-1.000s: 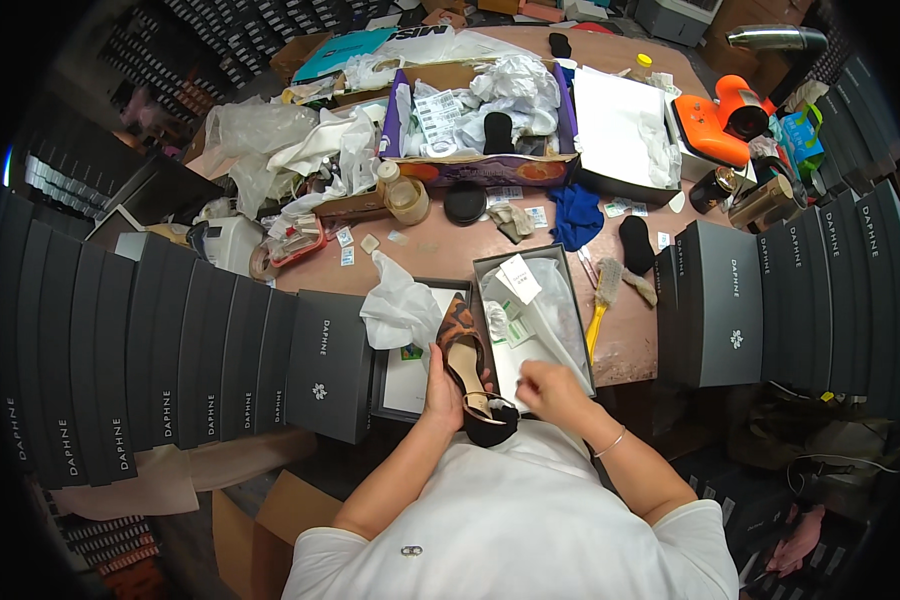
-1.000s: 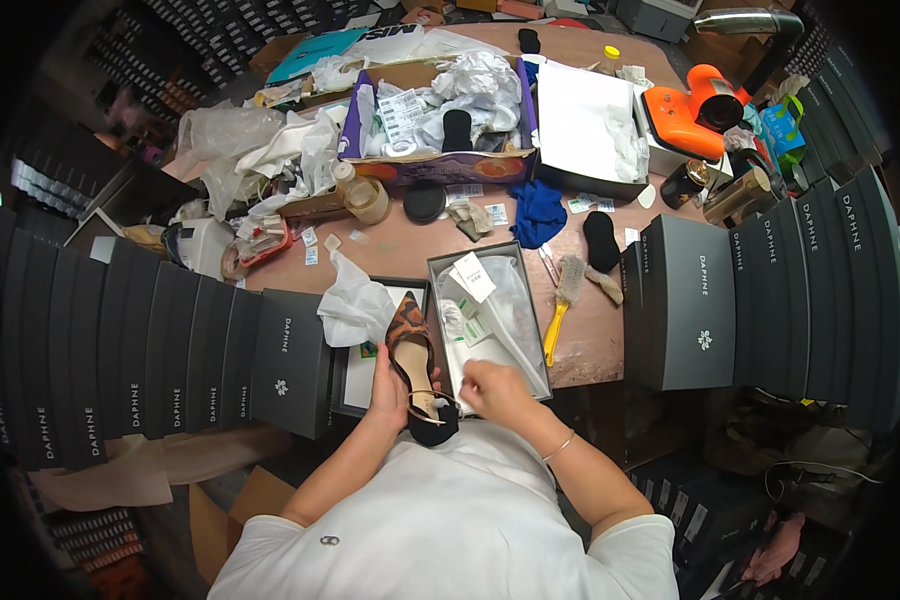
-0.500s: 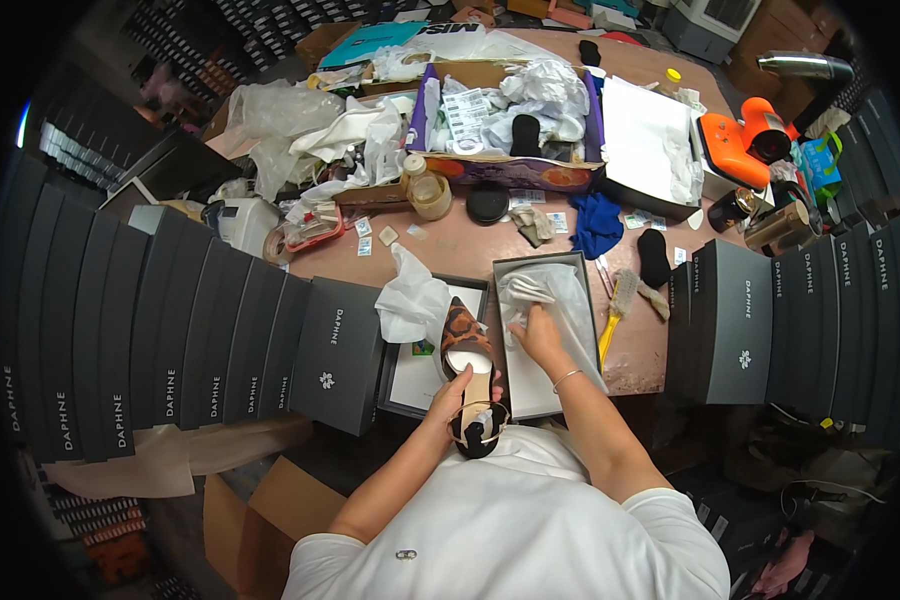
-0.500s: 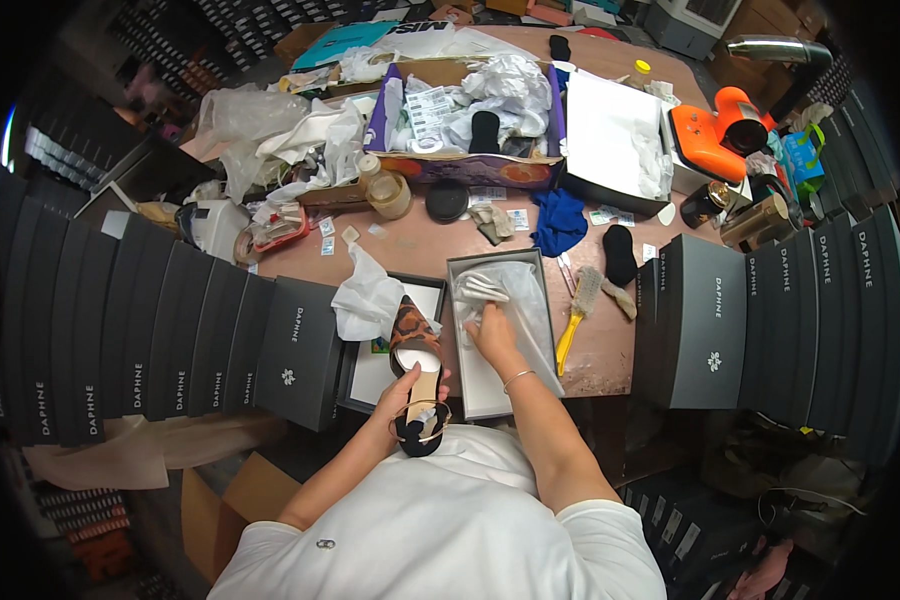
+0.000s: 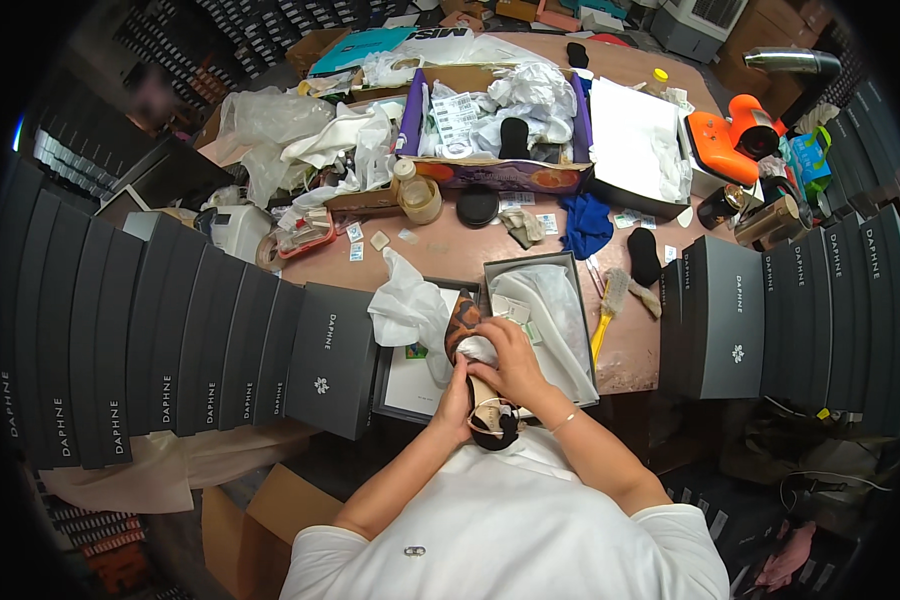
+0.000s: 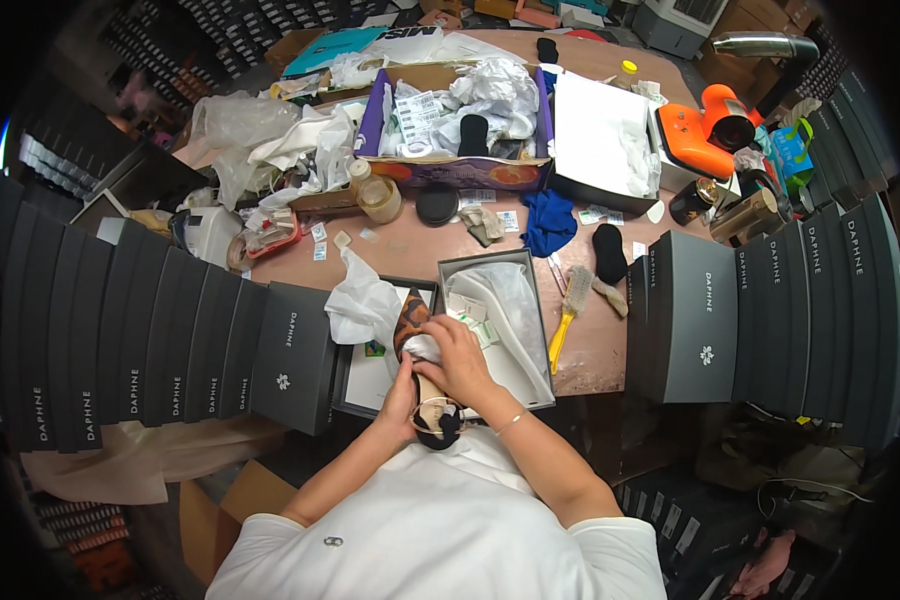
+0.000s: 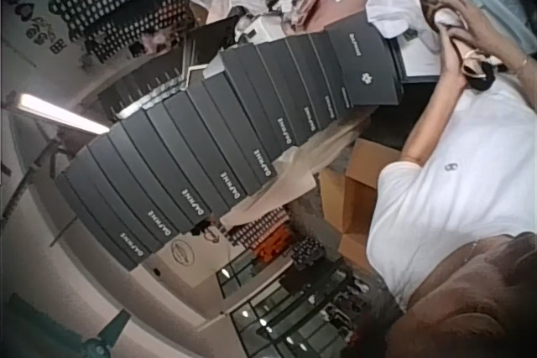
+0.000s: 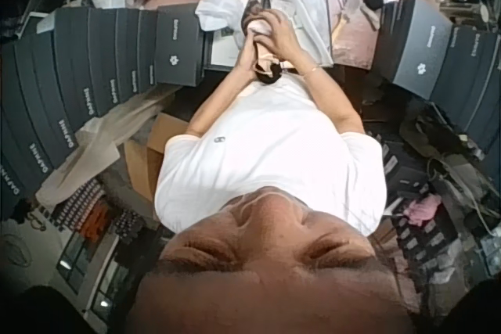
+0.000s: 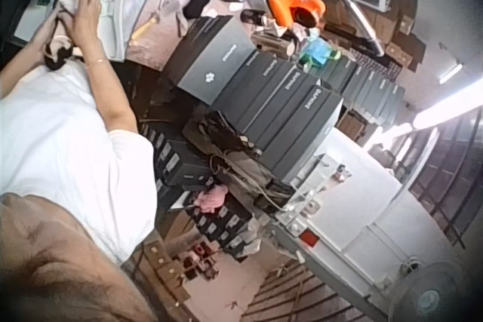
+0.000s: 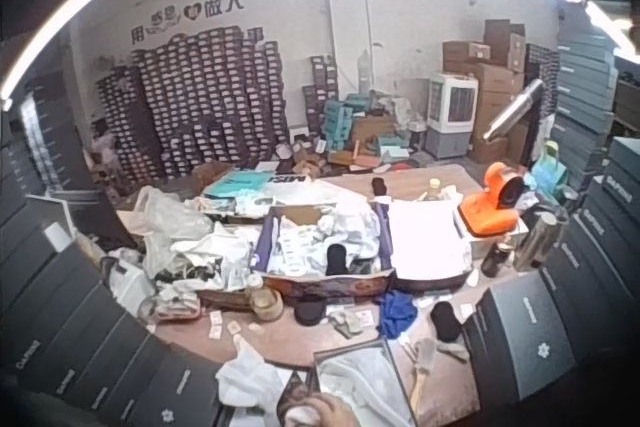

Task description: The person is inspecting pairs of animal-print high-heeled shoes, wrapping them in tissue paper, and placing them into branded shoe boxes.

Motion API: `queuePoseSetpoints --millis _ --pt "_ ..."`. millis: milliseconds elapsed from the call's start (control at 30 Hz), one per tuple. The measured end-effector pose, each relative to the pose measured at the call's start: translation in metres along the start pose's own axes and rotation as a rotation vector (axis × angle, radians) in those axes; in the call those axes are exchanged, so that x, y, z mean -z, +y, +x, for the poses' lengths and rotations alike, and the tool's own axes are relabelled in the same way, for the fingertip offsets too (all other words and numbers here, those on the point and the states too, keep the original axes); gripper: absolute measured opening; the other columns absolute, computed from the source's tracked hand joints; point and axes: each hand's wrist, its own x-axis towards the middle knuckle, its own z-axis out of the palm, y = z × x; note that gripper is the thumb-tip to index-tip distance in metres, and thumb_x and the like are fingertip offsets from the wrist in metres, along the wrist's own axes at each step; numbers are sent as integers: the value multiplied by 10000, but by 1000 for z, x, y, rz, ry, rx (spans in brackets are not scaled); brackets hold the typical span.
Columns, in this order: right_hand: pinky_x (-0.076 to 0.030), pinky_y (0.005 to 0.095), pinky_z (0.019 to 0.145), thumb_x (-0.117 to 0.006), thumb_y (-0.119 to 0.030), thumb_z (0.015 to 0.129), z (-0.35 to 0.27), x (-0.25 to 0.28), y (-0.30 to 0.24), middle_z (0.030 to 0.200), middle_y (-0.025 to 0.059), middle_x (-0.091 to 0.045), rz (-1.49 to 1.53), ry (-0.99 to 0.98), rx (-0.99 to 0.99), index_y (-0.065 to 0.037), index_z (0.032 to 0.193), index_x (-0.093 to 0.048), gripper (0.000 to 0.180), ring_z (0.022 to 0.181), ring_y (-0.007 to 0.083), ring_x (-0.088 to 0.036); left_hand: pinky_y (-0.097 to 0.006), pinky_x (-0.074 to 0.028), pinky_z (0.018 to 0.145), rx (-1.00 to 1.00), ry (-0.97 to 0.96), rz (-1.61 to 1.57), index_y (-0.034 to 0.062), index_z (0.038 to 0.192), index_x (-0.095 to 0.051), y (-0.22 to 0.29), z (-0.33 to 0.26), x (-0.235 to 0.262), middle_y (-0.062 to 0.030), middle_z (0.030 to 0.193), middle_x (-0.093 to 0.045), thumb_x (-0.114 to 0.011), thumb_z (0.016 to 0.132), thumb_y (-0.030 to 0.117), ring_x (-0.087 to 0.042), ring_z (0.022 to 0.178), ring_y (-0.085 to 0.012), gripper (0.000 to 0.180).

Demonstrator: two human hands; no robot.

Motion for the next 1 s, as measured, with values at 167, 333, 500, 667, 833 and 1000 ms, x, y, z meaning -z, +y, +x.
queuePoseSetpoints --millis 167,333,500,667,833,1000 --pt "-493 391 877 -760 -256 746 -6 1 30 1205 249 -583 439 -147 -399 -23 1376 -390 767 1060 388 -607 -316 -559 665 -5 -69 230 41 1131 -500 2 -7 -20 -107 878 -610 -308 974 569 -641 731 -187 584" --pt "-499 355 852 -725 -192 797 20 9 17 1193 211 -576 429 -262 -367 -47 1406 -361 724 1026 307 -611 -287 -552 675 31 1 221 39 1143 -515 17 -9 -5 -83 881 -621 -368 1018 396 -641 764 -177 406" --pt "-510 311 815 -711 -157 840 9 67 15 1229 149 -546 626 -241 -432 -50 1406 -373 668 961 195 -598 -232 -399 440 131 -364 -364 15 1247 -461 53 -13 -10 -25 728 -494 -434 996 427 -476 539 -85 484" --pt "-489 269 792 -669 -158 883 -48 64 29 1091 108 -619 633 -427 -675 28 1243 -541 425 898 147 -597 -234 -400 373 254 -461 -563 -7 1308 -396 58 2 -3 -86 762 -524 -479 985 360 -476 478 -112 496" --pt "-485 231 733 -641 -112 899 -53 70 28 1027 64 -625 664 -267 -714 35 1206 -565 349 845 102 -589 -238 -418 412 313 -631 -577 -33 1370 -317 53 20 10 -129 865 -579 -440 989 308 -492 514 -102 526" --pt "-488 220 719 -629 -112 908 -28 99 24 955 31 -622 615 -188 -693 25 1169 -582 299 833 91 -580 -229 -425 442 324 -770 -776 -57 1401 -264 44 20 8 -161 932 -563 -408 1000 278 -498 550 -108 543"
